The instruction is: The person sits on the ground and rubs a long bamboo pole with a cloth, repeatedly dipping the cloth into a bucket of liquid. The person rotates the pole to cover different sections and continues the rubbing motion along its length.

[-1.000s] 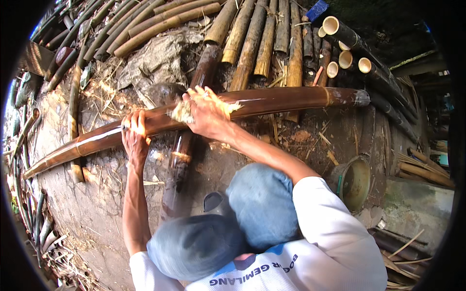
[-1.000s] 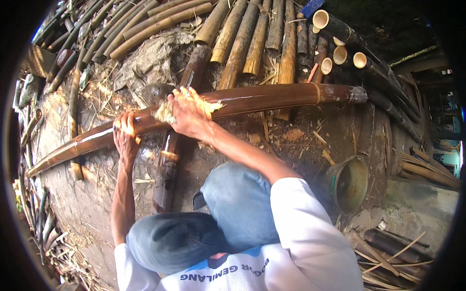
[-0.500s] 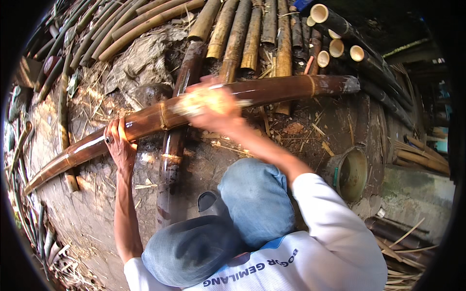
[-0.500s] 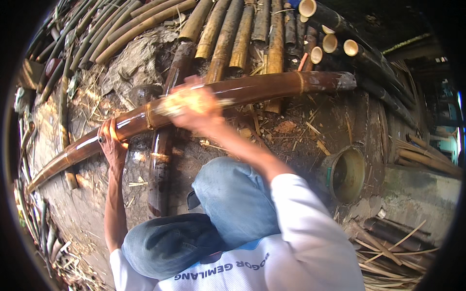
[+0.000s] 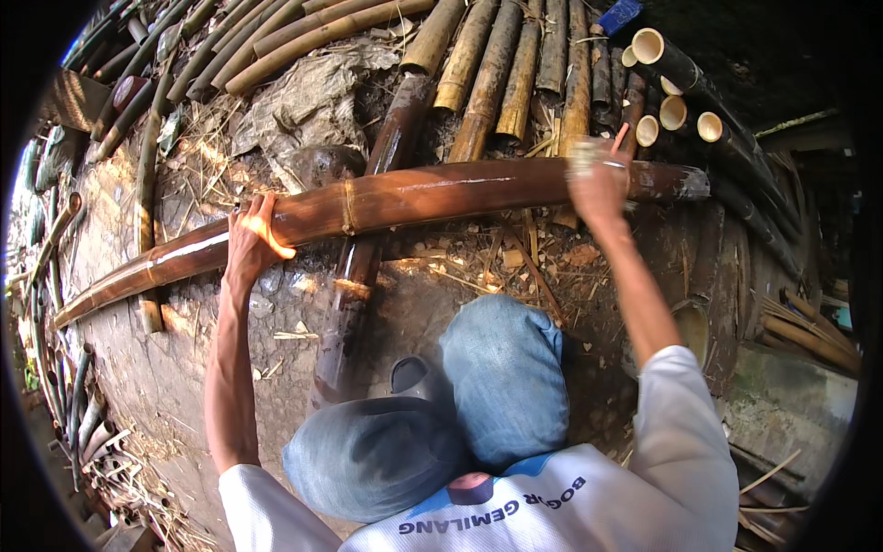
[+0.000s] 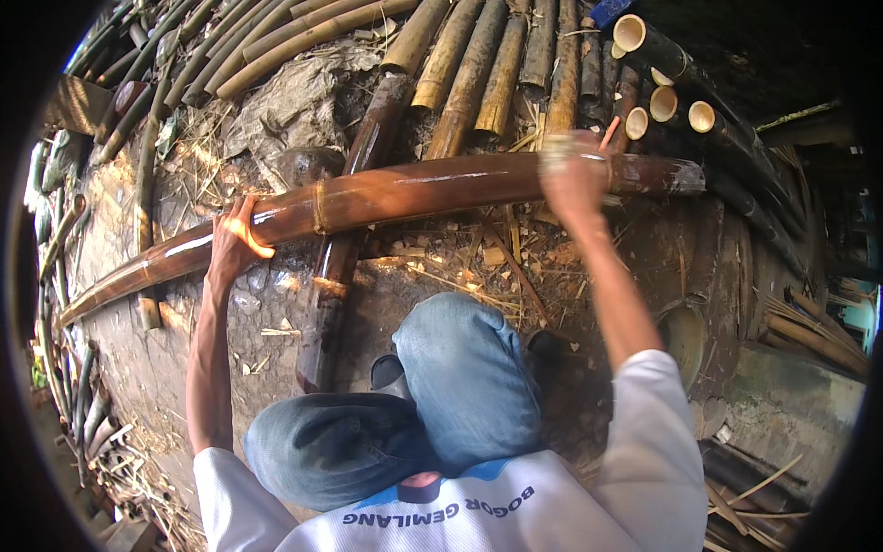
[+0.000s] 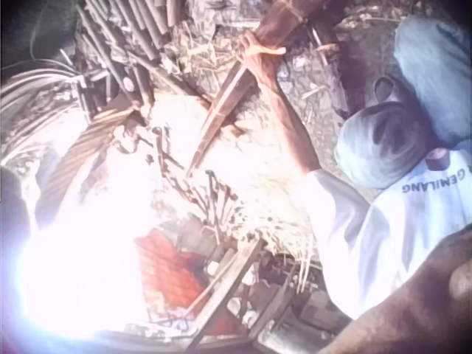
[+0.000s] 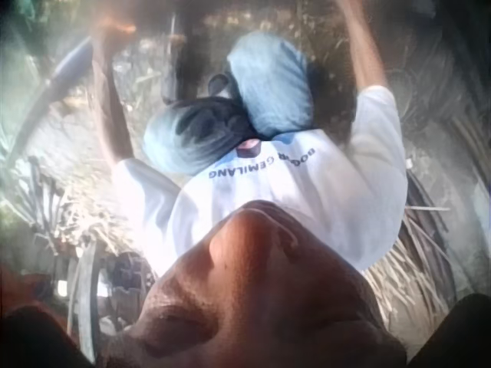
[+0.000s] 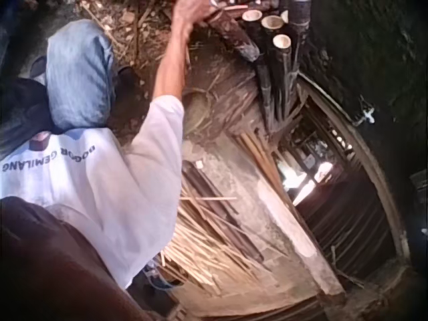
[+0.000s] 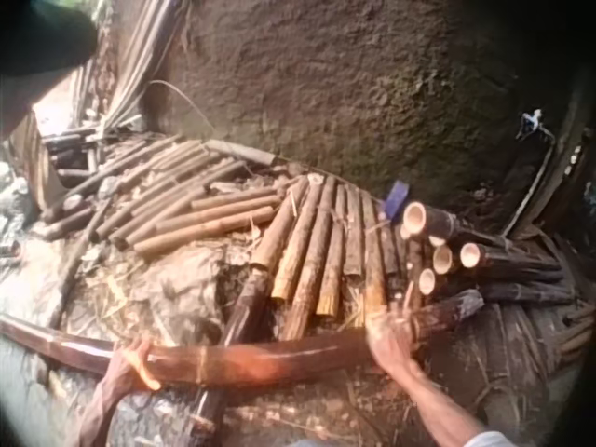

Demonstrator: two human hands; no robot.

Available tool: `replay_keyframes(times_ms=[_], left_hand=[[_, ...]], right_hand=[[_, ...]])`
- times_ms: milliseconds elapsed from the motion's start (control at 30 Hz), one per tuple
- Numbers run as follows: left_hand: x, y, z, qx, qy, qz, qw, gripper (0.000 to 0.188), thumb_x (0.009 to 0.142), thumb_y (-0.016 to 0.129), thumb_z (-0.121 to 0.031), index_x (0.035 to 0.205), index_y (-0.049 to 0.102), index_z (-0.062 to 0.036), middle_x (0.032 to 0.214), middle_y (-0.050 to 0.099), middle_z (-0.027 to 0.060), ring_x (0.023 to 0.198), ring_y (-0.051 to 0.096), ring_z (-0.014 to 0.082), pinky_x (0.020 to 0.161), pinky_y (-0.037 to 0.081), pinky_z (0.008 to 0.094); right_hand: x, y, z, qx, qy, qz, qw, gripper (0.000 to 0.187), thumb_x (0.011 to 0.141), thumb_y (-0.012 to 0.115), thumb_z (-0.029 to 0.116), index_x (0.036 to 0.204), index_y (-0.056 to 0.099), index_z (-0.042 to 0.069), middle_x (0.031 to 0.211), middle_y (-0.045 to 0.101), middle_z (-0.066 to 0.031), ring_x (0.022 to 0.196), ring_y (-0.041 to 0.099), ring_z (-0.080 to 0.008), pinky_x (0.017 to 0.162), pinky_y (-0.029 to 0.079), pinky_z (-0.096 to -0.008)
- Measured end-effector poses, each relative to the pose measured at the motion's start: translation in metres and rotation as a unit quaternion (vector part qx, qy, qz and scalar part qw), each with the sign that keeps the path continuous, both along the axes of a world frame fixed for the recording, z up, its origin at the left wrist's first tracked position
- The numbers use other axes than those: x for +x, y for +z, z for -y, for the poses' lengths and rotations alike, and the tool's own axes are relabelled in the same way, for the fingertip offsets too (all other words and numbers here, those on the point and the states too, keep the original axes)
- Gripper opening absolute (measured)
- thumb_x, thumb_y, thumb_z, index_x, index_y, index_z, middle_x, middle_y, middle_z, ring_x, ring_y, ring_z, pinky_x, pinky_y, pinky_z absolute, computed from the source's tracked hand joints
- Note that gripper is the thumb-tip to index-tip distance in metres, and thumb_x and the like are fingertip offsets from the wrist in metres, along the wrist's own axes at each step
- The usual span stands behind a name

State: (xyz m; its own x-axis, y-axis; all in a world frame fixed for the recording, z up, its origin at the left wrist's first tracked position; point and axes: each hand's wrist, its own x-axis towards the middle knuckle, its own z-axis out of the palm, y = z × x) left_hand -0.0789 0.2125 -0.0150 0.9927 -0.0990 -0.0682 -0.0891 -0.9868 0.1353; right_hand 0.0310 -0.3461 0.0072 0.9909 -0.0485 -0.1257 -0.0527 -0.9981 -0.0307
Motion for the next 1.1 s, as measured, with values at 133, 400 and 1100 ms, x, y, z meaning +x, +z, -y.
replay_keyframes(times_ms=[133,400,1100], left_hand=[[0.011,0.003,0.024,-0.021,-0.024,0.0,0.999,0.102,0.05,0.096,-0.031,0.139,0.052,-0.0067,0.129,0.063,0.0169,0.118,0.062,0.0391,0.101,0.044,0.0542],[-0.008,0.005,0.011,0.038,0.031,0.017,0.999,0.108,0.045,0.098,-0.019,0.142,0.05,-0.0118,0.135,0.06,0.0114,0.126,0.056,0.036,0.1,0.046,0.054],[0.055,-0.03,-0.067,0.0,-0.024,-0.204,0.979,0.127,0.049,0.101,-0.028,0.153,0.037,0.0044,0.14,0.06,0.022,0.123,0.064,0.0372,0.109,0.051,0.0408]], right_hand=[[-0.051,-0.051,-0.202,0.329,0.295,0.15,0.885,0.043,0.088,0.058,0.024,0.129,0.061,0.011,0.137,0.061,-0.0089,0.135,0.049,-0.0276,0.121,0.032,-0.0512],[-0.018,-0.046,0.052,0.115,0.079,0.286,0.948,0.051,0.094,0.067,0.025,0.143,0.056,0.013,0.141,0.061,-0.0171,0.134,0.056,-0.039,0.121,0.03,-0.0578],[0.027,-0.042,0.28,-0.129,-0.079,0.175,0.973,0.059,0.107,0.05,0.03,0.162,0.032,0.017,0.164,0.036,-0.0222,0.15,0.033,-0.0482,0.121,0.026,-0.0656]])
